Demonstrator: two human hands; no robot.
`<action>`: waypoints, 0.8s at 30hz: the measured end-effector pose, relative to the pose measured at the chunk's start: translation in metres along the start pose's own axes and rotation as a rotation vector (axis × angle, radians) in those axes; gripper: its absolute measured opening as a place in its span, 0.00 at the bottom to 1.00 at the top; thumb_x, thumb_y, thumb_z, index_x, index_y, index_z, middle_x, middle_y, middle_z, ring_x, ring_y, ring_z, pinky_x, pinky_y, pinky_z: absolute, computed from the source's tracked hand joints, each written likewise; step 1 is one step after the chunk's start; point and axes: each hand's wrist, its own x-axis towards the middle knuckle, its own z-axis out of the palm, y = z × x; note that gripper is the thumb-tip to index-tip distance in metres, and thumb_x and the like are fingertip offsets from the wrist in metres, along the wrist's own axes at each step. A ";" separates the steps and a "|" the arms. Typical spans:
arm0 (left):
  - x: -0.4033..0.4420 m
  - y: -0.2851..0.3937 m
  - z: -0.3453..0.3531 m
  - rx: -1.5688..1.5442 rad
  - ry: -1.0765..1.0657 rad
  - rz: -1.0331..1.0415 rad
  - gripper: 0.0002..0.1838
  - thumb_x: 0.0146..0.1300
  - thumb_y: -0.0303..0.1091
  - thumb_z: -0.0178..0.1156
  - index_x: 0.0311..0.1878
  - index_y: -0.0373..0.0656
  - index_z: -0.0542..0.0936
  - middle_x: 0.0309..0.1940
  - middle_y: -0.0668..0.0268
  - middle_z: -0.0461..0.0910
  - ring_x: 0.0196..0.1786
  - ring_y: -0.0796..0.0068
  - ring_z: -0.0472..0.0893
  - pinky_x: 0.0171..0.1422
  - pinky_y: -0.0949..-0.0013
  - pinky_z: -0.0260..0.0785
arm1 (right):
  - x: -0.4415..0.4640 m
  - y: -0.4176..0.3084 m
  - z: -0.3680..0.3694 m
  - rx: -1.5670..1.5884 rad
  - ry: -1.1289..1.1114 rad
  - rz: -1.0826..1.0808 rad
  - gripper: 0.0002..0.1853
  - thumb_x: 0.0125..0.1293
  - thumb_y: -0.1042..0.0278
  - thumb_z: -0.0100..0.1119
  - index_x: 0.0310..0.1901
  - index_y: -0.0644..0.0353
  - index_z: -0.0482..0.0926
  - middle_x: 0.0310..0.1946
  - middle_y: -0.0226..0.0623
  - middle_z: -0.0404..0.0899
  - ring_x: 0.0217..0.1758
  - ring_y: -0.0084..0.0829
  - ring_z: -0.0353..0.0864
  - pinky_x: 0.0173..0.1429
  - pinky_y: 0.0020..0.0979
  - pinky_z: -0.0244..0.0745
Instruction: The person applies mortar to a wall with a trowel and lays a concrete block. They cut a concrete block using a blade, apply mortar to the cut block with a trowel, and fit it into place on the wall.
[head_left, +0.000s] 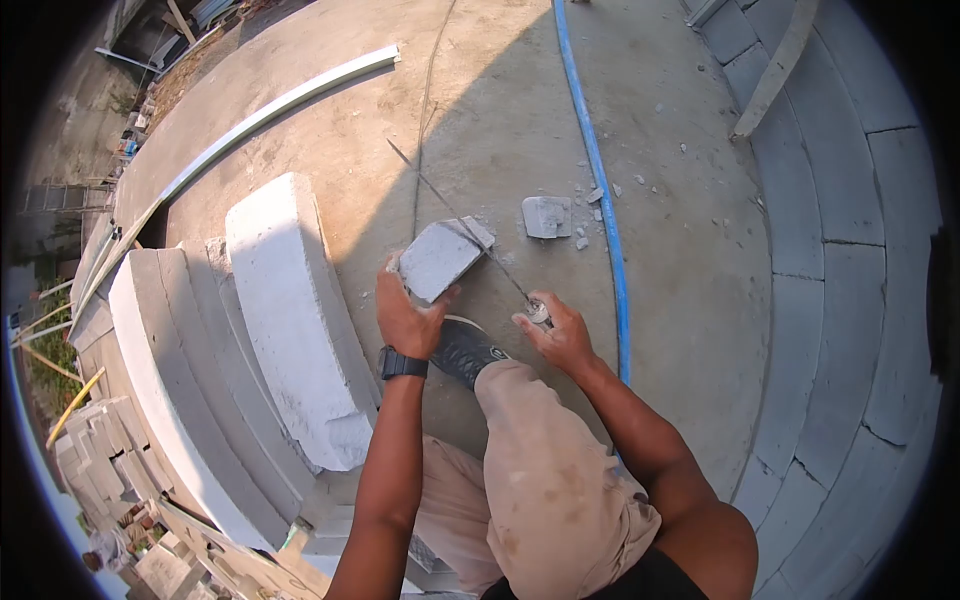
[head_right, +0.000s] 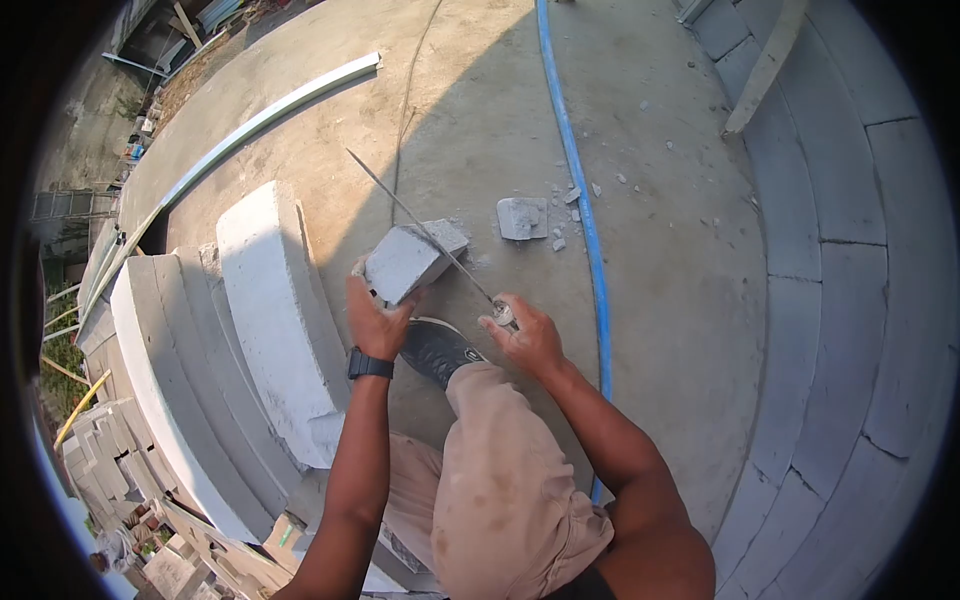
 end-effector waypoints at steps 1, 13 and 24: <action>-0.001 -0.002 -0.002 -0.003 -0.002 0.003 0.41 0.41 0.35 0.79 0.60 0.37 0.69 0.50 0.52 0.76 0.55 0.52 0.76 0.61 0.59 0.68 | 0.005 0.011 -0.006 -0.116 -0.117 0.176 0.21 0.60 0.59 0.70 0.49 0.60 0.77 0.35 0.50 0.82 0.36 0.50 0.83 0.39 0.41 0.76; 0.002 -0.008 -0.003 0.053 -0.052 0.169 0.40 0.42 0.33 0.78 0.60 0.36 0.70 0.52 0.52 0.74 0.55 0.53 0.76 0.61 0.60 0.68 | -0.017 -0.015 -0.015 -0.067 -0.032 -0.190 0.20 0.57 0.62 0.72 0.48 0.61 0.77 0.38 0.46 0.83 0.39 0.48 0.84 0.41 0.38 0.78; 0.003 -0.003 -0.001 -0.025 -0.056 0.096 0.42 0.43 0.33 0.79 0.61 0.36 0.68 0.52 0.53 0.75 0.56 0.53 0.77 0.62 0.60 0.68 | -0.012 -0.040 -0.022 0.090 0.039 -0.024 0.19 0.59 0.62 0.69 0.49 0.60 0.76 0.32 0.48 0.83 0.34 0.47 0.84 0.37 0.39 0.78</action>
